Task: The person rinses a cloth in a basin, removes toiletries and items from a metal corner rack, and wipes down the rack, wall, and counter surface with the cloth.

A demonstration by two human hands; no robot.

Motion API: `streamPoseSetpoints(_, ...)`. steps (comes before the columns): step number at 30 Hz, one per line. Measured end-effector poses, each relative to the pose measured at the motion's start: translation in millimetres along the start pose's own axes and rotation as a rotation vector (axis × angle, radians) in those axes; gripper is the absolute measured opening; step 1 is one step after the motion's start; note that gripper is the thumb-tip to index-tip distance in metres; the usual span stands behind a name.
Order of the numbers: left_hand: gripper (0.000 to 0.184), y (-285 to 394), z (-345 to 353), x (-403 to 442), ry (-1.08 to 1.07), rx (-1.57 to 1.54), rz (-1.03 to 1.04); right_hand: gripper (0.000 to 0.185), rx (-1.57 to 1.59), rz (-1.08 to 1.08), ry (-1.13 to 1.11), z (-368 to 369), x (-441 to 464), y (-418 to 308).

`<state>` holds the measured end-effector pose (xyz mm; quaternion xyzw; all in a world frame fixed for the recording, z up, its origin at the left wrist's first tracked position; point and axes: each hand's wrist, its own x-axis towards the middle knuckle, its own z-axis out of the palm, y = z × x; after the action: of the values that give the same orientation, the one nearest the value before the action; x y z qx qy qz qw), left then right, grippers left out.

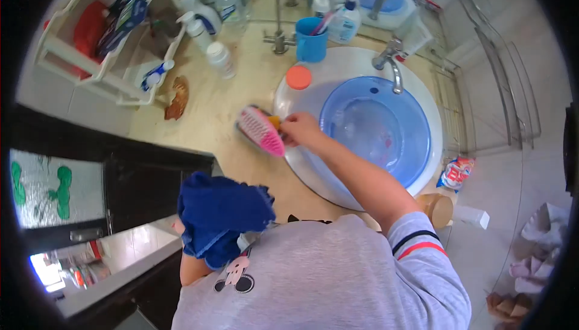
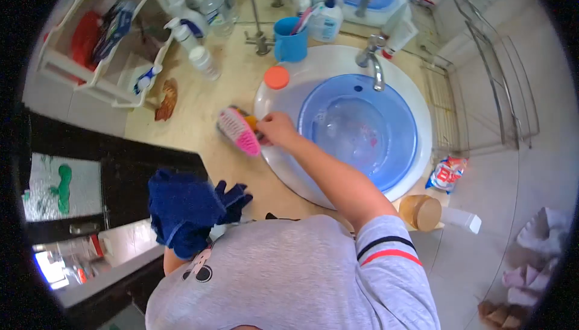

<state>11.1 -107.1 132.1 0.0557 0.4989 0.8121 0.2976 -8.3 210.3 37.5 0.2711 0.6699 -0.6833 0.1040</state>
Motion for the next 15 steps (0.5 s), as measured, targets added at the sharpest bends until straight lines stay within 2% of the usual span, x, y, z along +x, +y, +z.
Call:
streamPoseSetpoints(3,0.069,-1,-1,0,0.014,0.021,0.011,0.025,-0.152,-0.098,0.077,7,10,8)
streamPoseSetpoints(5,0.068,-3,0,3,0.007,0.026,0.003,0.025,-0.388,-0.143,0.083,4,11,6)
streamPoseSetpoints(9,0.068,-8,8,9,-0.029,0.058,-0.021,0.033,-0.645,-0.261,0.177,3,-5,-5)
streamPoseSetpoints(12,0.068,-12,19,18,-0.091,0.071,-0.058,0.039,-0.663,-0.309,0.155,-4,-5,7)
streamPoseSetpoints(15,0.068,-17,41,36,-0.18,0.094,-0.089,0.043,-0.669,-0.341,0.223,-19,-26,8)
